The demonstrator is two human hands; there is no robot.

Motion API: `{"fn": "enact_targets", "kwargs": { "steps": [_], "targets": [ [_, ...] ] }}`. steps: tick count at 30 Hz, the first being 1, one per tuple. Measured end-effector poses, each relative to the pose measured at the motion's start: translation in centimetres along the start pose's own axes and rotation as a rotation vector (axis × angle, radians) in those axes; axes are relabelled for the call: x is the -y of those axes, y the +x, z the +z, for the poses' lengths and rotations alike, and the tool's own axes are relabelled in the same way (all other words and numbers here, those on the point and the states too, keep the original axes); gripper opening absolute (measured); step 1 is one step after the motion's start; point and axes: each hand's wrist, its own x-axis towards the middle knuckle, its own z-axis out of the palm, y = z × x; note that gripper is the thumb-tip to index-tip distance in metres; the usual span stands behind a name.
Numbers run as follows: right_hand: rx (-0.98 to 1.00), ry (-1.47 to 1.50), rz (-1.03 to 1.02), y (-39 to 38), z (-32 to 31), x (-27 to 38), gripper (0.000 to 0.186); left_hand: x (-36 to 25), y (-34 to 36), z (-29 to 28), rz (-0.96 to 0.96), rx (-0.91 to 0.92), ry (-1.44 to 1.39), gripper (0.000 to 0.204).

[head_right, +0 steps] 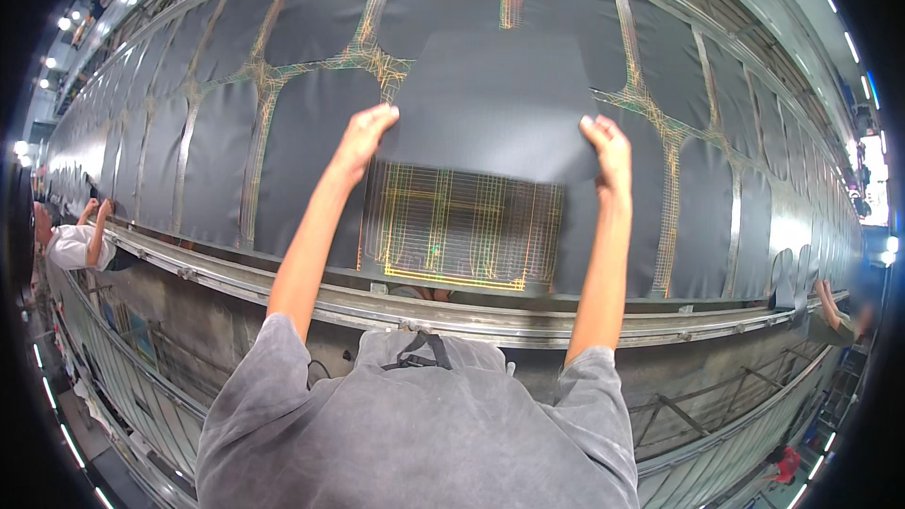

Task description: The person places black rectangular panels onto a large curved grid structure, smoothing them down by hand to ensure they adhere to the surface. The task is performed in a repetitive sequence along a metal walkway inside a large industrial facility.

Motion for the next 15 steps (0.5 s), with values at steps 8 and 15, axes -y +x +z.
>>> {"fn": "enact_targets", "kwargs": {
  "steps": [8,15],
  "targets": [
    [-0.099,-0.391,0.232,-5.1,0.3,-18.4,0.024,18.0,-6.6,-0.9,-0.308,-0.243,0.256,0.023],
    [-0.213,-0.525,0.268,-8.4,-0.2,-23.0,0.029,20.3,-10.5,0.2,-0.429,-0.321,0.273,0.024]
  ]
}}
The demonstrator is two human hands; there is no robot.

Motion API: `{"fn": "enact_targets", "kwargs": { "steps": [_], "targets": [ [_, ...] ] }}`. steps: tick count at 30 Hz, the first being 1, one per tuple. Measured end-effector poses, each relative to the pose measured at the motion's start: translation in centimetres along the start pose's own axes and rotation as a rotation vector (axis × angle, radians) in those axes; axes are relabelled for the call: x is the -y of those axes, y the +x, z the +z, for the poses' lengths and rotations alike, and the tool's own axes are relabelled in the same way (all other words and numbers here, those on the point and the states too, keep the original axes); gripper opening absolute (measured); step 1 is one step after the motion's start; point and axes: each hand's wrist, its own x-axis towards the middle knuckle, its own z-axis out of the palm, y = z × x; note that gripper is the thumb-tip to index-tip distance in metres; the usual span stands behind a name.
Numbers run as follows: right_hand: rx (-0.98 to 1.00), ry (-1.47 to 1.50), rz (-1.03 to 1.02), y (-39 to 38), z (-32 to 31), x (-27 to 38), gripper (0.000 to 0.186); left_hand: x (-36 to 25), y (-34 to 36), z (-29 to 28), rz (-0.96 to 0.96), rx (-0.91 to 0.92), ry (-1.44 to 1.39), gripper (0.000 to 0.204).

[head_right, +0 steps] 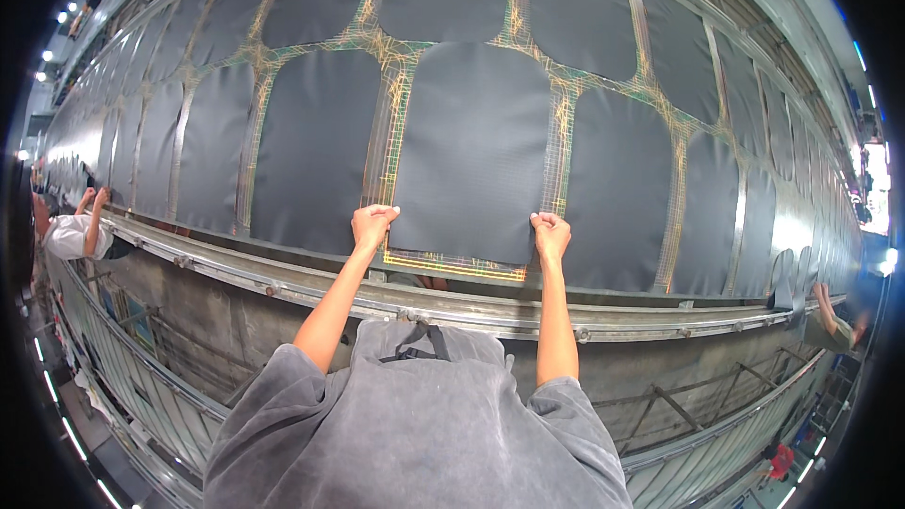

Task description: The person places black rectangular panels onto a large curved grid structure, smoothing them down by hand to ensure they adhere to the surface. The task is performed in a repetitive sequence along a metal walkway inside a large industrial facility.

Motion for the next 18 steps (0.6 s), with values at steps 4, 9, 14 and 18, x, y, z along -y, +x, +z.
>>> {"fn": "enact_targets", "kwargs": {
  "steps": [4,9,14,18],
  "targets": [
    [-0.017,-0.036,-0.083,-0.2,0.1,-2.0,0.026,1.7,-0.2,-0.1,0.026,-0.042,0.061,0.023],
    [-0.025,-0.023,-0.089,-1.1,0.1,-2.5,0.025,0.8,-1.4,-0.7,0.087,-0.082,0.196,0.023],
    [-0.038,-0.041,-0.113,-2.5,0.0,-1.9,0.024,1.3,-1.4,-1.5,0.105,-0.074,0.225,0.029],
    [-0.049,-0.045,-0.134,-2.9,-0.1,-1.7,0.023,1.2,-1.5,-1.5,0.12,-0.06,0.224,0.028]
  ]
}}
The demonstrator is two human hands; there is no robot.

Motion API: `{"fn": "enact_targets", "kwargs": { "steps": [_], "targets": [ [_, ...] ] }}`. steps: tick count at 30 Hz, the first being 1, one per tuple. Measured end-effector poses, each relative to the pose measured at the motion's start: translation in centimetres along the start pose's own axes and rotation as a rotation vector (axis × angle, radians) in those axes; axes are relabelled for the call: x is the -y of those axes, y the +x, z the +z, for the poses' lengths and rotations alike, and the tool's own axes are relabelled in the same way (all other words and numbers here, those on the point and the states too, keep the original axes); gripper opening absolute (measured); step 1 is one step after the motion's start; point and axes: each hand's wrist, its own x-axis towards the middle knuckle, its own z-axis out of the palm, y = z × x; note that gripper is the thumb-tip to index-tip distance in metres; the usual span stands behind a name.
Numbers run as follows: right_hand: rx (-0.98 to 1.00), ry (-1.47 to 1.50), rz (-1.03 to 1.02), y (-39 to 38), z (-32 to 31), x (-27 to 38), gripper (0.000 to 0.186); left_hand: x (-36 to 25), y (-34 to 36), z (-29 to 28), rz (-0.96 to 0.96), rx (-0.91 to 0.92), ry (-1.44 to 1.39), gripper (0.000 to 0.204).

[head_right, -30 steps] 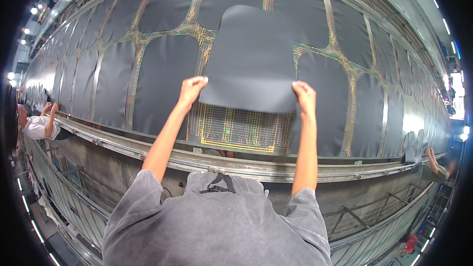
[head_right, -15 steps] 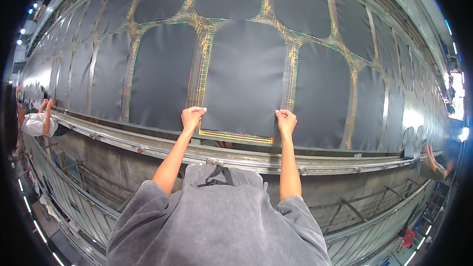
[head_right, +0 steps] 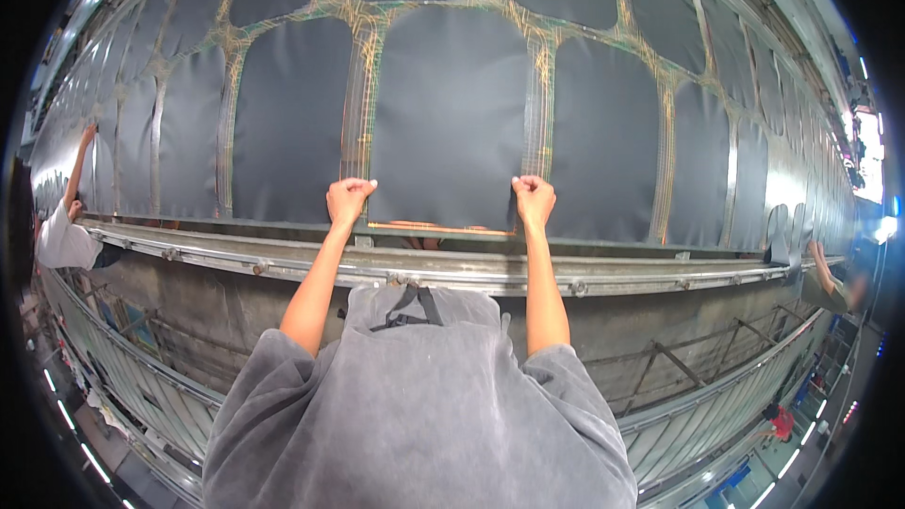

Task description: The person places black rectangular panels onto a large curved grid structure, smoothing them down by hand to ensure they adhere to the surface. The task is performed in a repetitive sequence along a metal walkway inside a large industrial facility.

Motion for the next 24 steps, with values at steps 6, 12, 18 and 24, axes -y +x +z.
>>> {"fn": "enact_targets", "kwargs": {
  "steps": [6,12,18,24],
  "targets": [
    [0.009,-0.013,0.039,0.1,-0.1,-0.3,0.024,1.0,0.1,0.1,0.048,0.048,0.012,0.025],
    [0.028,-0.005,0.021,-0.1,-0.3,-0.5,0.024,1.1,0.1,-0.2,0.095,0.071,-0.004,0.026],
    [0.058,-0.004,-0.005,-0.1,-0.4,-0.8,0.024,1.3,-0.1,-0.4,0.117,0.066,0.045,0.023],
    [0.054,-0.017,-0.011,-0.2,-0.5,-0.7,0.023,0.5,-0.6,-0.6,0.1,0.075,0.03,0.023]
  ]
}}
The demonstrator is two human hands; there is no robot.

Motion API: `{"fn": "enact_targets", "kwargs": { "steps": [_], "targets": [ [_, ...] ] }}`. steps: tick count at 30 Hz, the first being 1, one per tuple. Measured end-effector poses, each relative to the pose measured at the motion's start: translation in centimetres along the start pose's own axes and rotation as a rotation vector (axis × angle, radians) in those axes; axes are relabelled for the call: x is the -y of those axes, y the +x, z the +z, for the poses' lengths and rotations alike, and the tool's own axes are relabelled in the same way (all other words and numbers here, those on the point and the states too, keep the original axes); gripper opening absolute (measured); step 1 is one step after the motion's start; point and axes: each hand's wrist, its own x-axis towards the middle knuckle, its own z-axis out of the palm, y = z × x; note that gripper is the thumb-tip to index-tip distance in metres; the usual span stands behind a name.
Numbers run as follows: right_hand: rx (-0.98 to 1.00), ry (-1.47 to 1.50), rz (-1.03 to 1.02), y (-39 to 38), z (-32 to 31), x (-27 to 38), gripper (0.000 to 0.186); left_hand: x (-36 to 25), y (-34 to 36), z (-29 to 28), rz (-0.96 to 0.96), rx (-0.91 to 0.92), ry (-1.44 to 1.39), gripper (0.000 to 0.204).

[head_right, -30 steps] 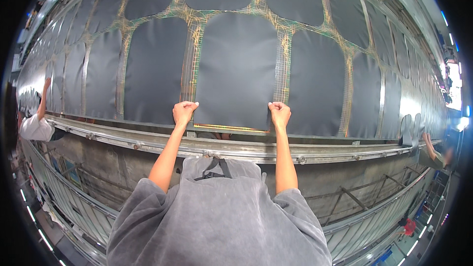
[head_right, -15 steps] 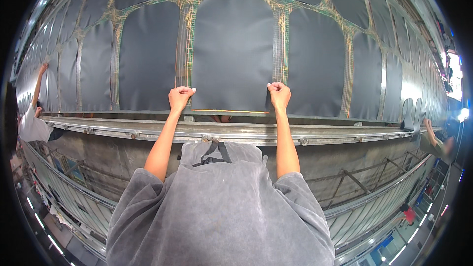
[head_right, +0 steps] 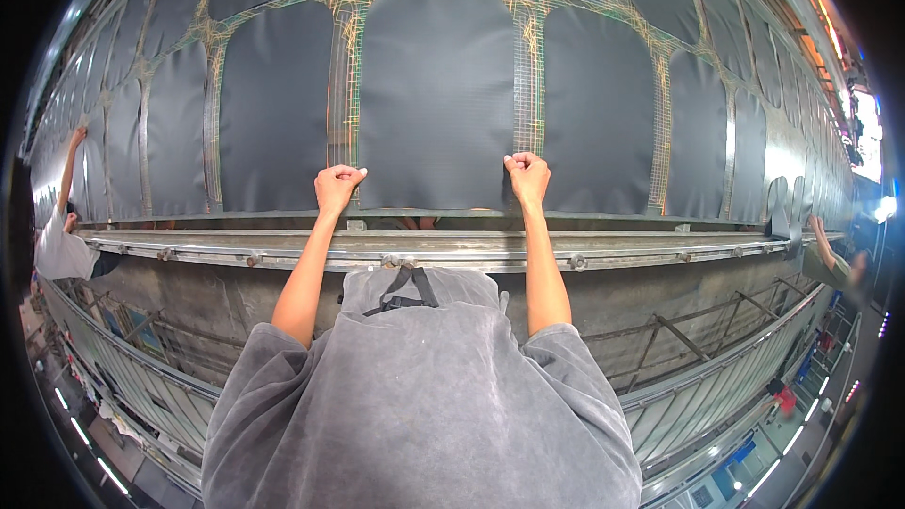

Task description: The person places black rectangular panels onto a large curved grid structure, smoothing them down by hand to ensure they adhere to the surface. The task is performed in a repetitive sequence along a metal walkway inside a large industrial facility.

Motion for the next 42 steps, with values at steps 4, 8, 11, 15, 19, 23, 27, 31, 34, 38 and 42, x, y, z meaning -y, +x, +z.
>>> {"fn": "enact_targets", "kwargs": {
  "steps": [4,8,11,15,19,23,27,31,34,38,42],
  "targets": [
    [-0.003,-0.003,-0.014,0.0,0.1,-0.1,0.021,0.1,0.1,0.0,0.013,-0.003,0.018,0.023],
    [0.01,-0.017,-0.021,0.1,0.1,-0.3,0.022,0.5,0.2,0.2,0.03,-0.011,0.011,0.024],
    [-0.001,-0.021,-0.035,0.0,0.2,-0.1,0.021,0.8,0.3,0.2,0.043,-0.008,0.004,0.025],
    [-0.019,-0.01,-0.029,0.0,0.2,0.0,0.021,1.4,0.6,0.5,0.062,-0.019,0.019,0.025],
    [-0.026,-0.007,-0.015,-0.1,0.1,0.2,0.021,0.9,0.6,0.1,0.046,0.012,0.008,0.026],
    [-0.023,0.003,-0.019,-0.1,0.4,0.1,0.022,1.0,0.8,0.1,0.026,0.019,0.021,0.027],
    [-0.04,-0.012,-0.035,-0.2,0.5,0.1,0.02,1.0,1.0,0.1,-0.001,0.021,0.051,0.028],
    [-0.047,-0.027,-0.042,0.2,0.6,-0.6,0.02,1.5,1.3,0.3,0.05,0.033,0.056,0.031],
    [-0.044,-0.005,-0.046,0.2,0.7,-0.5,0.022,1.7,1.2,0.3,0.061,0.017,0.051,0.031],
    [-0.046,-0.012,-0.031,0.2,0.5,-0.5,0.023,1.6,1.4,0.4,0.025,0.023,0.049,0.032],
    [-0.047,-0.014,-0.027,0.2,0.5,-0.3,0.021,1.5,1.4,0.4,0.027,0.034,0.061,0.031]
  ]
}}
